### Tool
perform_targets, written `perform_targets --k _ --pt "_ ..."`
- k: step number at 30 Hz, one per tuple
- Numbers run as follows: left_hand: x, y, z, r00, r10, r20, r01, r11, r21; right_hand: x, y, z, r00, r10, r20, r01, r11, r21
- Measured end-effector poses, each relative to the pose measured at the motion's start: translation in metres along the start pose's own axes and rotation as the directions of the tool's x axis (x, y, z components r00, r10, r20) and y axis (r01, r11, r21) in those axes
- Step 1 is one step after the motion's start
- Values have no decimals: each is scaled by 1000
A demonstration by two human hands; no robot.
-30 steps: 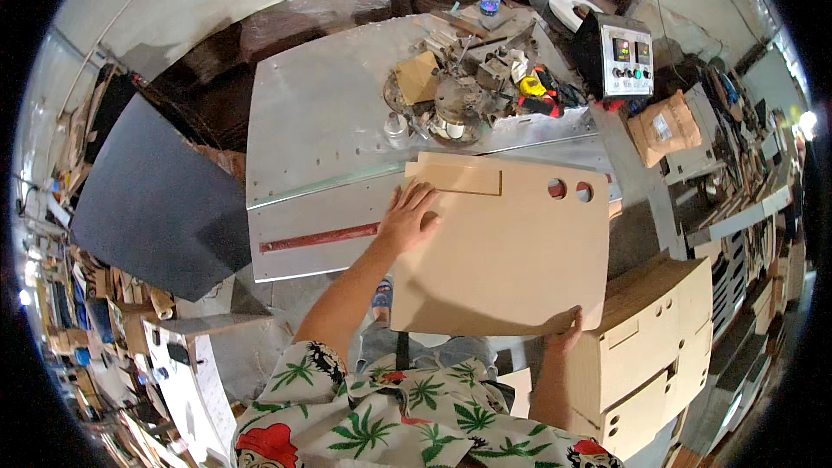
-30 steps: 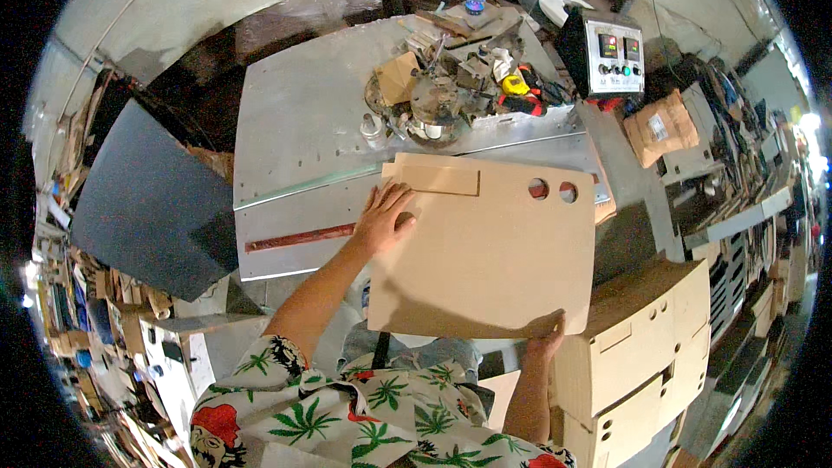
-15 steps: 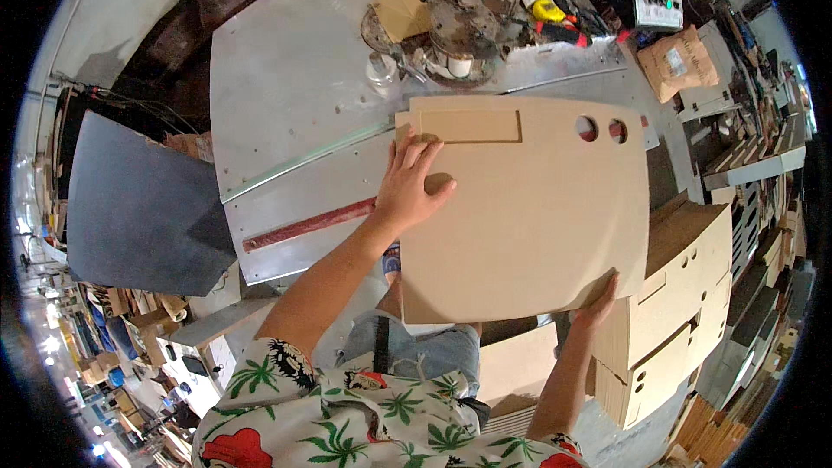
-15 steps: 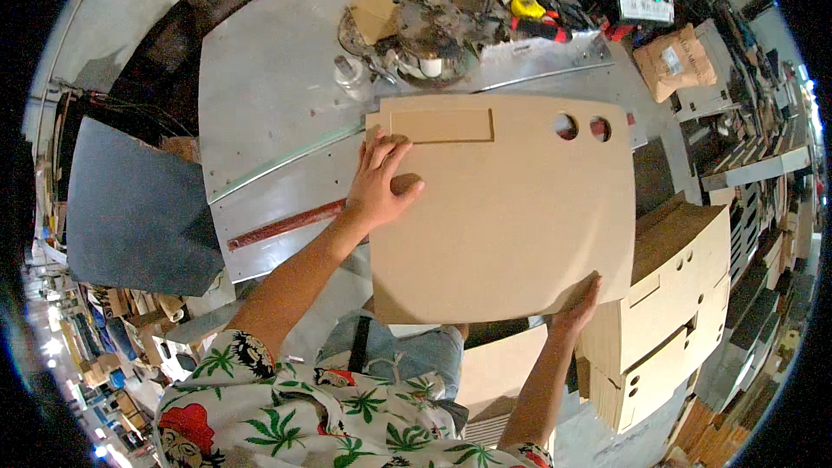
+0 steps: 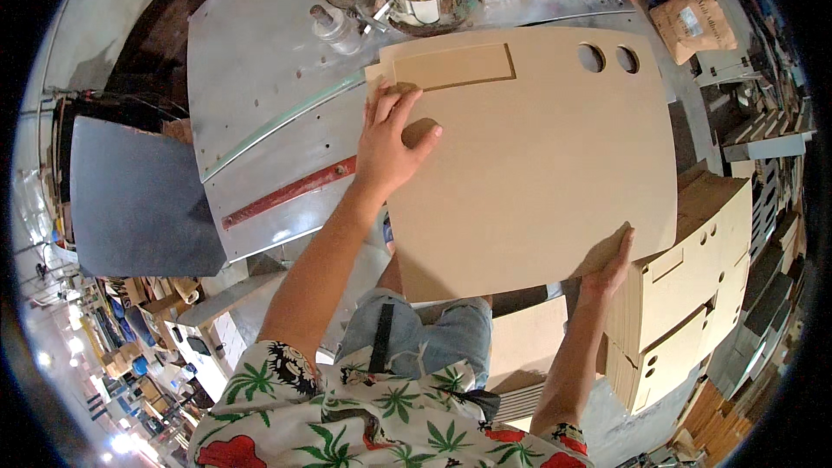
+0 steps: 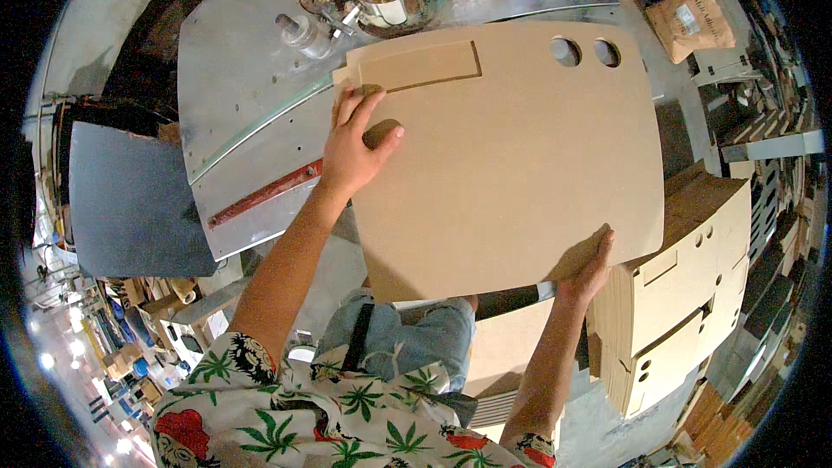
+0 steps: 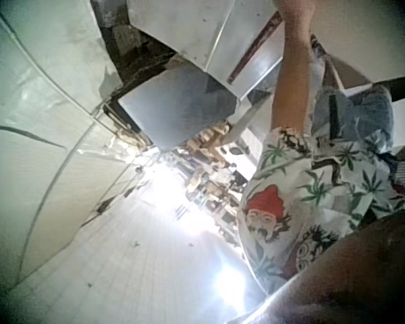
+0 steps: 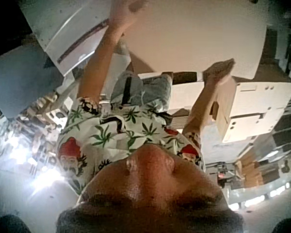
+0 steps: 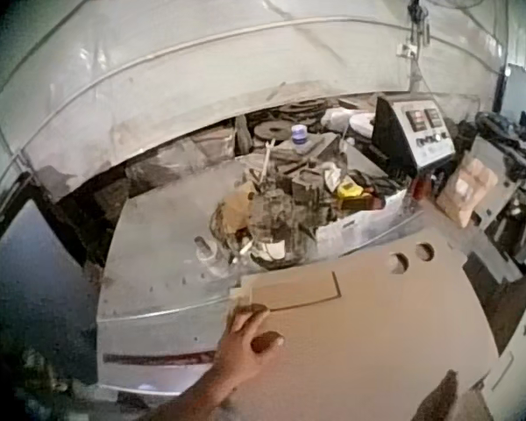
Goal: The person applies edge banding to rectangular wooden boards using a hot-melt edge banding machine. They pick up boards from a stack, feed the edges into the machine, and then stack the finished boards on the floor.
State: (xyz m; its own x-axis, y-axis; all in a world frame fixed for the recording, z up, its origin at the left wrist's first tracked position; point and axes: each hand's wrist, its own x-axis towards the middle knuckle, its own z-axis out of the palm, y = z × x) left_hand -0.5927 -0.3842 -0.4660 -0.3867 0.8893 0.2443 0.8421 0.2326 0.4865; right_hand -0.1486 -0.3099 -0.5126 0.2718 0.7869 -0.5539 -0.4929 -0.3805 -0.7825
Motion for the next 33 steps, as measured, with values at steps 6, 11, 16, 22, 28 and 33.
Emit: perform_targets --k 6,11,16,22,28,33 --pt "-2 -2 -4 1000 2 5 -2 1000 -9 -1 -3 -2 999 41 -5 -41 998 -39" --pt "-6 -11 -11 1000 -30 6 31 999 -26 -3 10 -1 996 21 88 -21 1000 -3" --pt "-9 -26 -26 999 -50 8 50 999 -19 -14 22 14 999 36 14 -35 999 -20" --pt "24 -98 -39 957 -139 -253 105 984 -144 -48 51 31 998 -1 -70 -1 1000 -31" --pt "87 -171 -85 996 -25 -87 33 994 101 -83 78 33 998 50 -38 -46 995 90" --pt "74 -193 -93 989 -114 -89 123 988 98 -112 95 22 988 102 115 -116 985 127"
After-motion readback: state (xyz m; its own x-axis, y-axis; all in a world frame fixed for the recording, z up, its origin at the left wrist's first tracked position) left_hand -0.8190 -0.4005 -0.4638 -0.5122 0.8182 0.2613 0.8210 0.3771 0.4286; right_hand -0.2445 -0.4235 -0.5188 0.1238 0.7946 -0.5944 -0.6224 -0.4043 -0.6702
